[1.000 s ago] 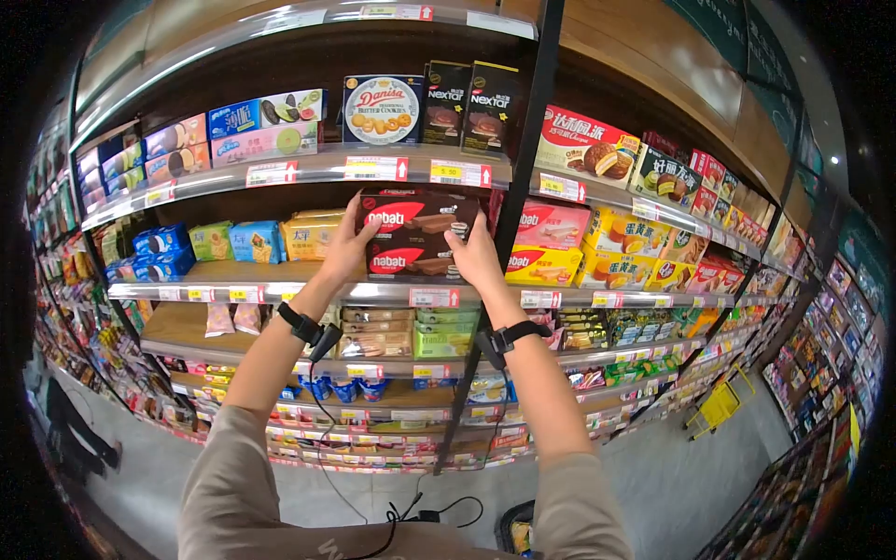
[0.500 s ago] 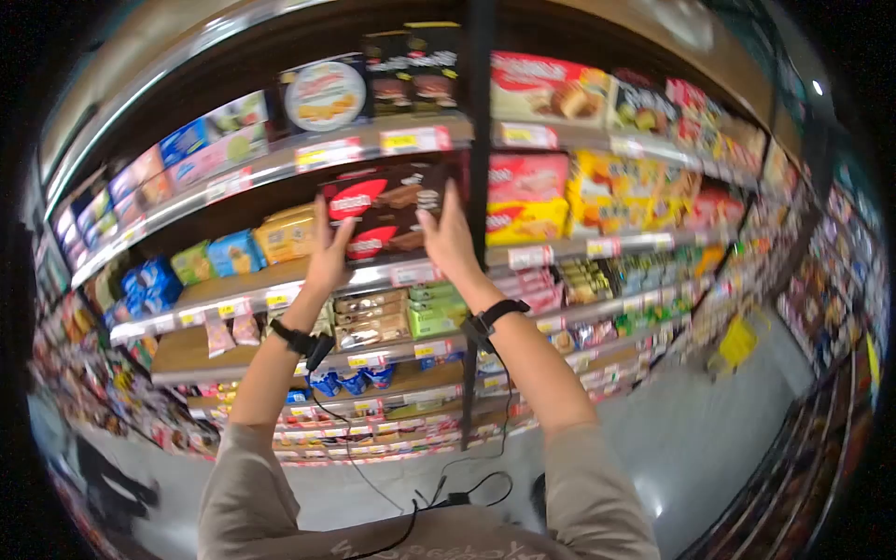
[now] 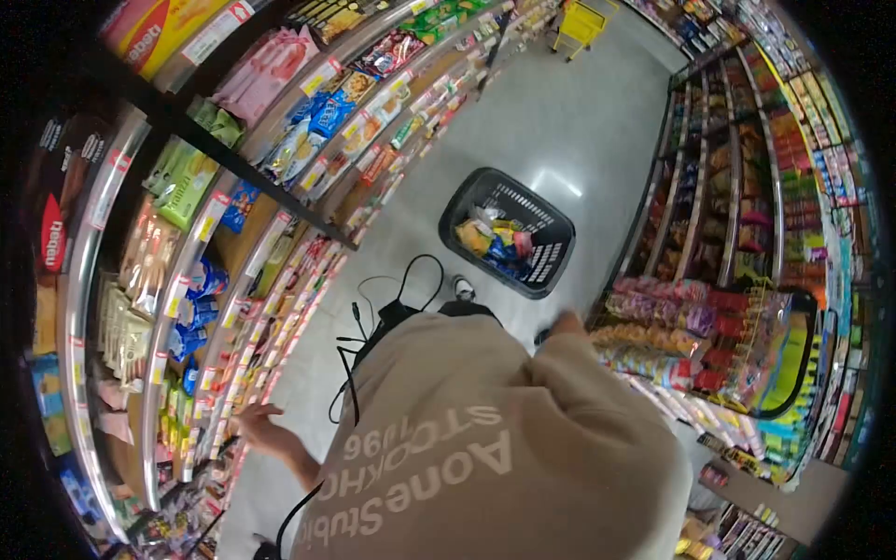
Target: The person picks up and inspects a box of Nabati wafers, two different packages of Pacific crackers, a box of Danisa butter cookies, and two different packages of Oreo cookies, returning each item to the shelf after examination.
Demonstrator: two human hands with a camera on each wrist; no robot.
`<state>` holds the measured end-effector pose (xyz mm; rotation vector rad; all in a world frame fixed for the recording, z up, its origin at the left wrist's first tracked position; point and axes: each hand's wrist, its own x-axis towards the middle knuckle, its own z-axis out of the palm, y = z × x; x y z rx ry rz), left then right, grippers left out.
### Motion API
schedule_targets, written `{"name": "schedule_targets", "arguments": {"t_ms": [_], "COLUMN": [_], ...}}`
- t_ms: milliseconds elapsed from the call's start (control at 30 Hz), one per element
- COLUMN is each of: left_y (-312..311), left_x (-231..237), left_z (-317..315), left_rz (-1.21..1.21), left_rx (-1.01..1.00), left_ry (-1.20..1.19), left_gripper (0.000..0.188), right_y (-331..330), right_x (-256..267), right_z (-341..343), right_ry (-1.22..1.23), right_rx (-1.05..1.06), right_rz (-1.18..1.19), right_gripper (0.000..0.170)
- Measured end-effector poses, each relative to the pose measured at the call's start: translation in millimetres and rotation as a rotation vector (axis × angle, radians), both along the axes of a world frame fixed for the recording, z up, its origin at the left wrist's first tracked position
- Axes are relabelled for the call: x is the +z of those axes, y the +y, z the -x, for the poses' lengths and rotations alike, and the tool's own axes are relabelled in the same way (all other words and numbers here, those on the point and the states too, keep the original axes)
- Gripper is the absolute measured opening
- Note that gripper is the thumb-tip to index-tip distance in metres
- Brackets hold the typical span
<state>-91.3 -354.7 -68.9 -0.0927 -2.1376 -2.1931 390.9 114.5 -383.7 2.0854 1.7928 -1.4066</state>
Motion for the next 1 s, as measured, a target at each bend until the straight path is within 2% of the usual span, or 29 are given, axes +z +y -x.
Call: {"name": "schedule_targets", "arguments": {"t_ms": [67,133,200,233,267,300,333,367,400,433,467,500,600,700,767,867,933,967,1000], "left_y": [-1.6,29.2,62.7,90.5,119.6,149.3,177.5,201.6,225.6,250.0,270.2,284.7,317.2,333.2,343.8,366.0,383.4,401.3,400.7], "left_x": [27.5,66.0,78.1,80.8,83.5,86.7,89.3,92.0,99.9,105.5,111.0,113.6,95.6,84.6,79.9,81.7,68.7,63.6,38.1], "left_z": [34.9,59.1,98.6,110.6,119.9,122.6,116.7,105.8,90.1,73.3,56.1,36.5,4.3,-9.5,-8.6,-15.1,-22.5,-29.8,-35.3], "left_rz": [0.067,0.443,0.405,0.318,0.227,0.197,0.168,0.142,0.19,0.124,0.06,0.05,0.013,0.228,0.41,0.515,0.619,0.816,0.98], "left_rx": [-0.22,-0.126,-0.298,-0.323,-0.356,-0.427,-0.487,-0.529,-0.596,-0.701,-0.799,-0.83,-0.983,-1.12,-1.167,-1.003,-0.885,-0.861,-0.747], "left_ry": [0.236,0.45,0.545,0.563,0.585,0.603,0.616,0.617,0.583,0.593,0.611,0.545,0.419,0.255,0.18,0.055,0.038,0.12,0.092], "left_gripper": [0.052,0.048,0.042,0.04,0.038,0.037,0.035,0.034,0.031,0.028,0.025,0.024,0.022,0.021,0.021,0.021,0.026,0.031,0.035], "right_y": [-62.4,-114.5,-153.3,-161.1,-169.0,-177.6,-153.9,-119.9,-81.9,-62.9,-42.7,-17.6,32.7,63.3,72.9,70.5,55.3,54.9,56.7], "right_x": [-39.6,-37.9,-57.9,-85.6,-123.1,-168.2,-123.8,-148.6,-83.1,-11.2,47.7,58.3,47.3,33.3,4.3,-63.5,-121.4,-127.2,-129.3], "right_z": [-122.4,-173.4,-205.8,-220.0,-231.1,-238.9,-180.8,-161.6,-79.9,-8.0,43.6,65.4,96.2,104.8,98.9,81.9,69.5,74.6,81.8], "right_ry": [-0.087,-0.022,0.146,0.395,0.766,1.172,0.534,0.206,0.103,0.233,0.358,0.372,0.454,0.494,0.483,0.367,0.35,0.334,0.314], "right_rx": [-0.15,-0.385,-0.581,-0.659,-0.764,-0.847,-0.533,-0.04,-0.126,-0.279,-0.354,-0.263,-0.058,-0.155,-0.271,-0.439,-0.496,-0.505,-0.525], "right_rz": [0.207,0.392,0.511,0.585,0.728,0.976,0.466,0.182,0.111,0.101,0.099,0.133,0.008,0.14,0.24,0.429,0.451,0.432,0.415], "right_gripper": [0.015,0.014,0.019,0.023,0.027,0.032,0.023,0.013,0.027,0.024,0.03,0.036,0.036,0.034,0.032,0.026,0.029,0.028,0.026]}}
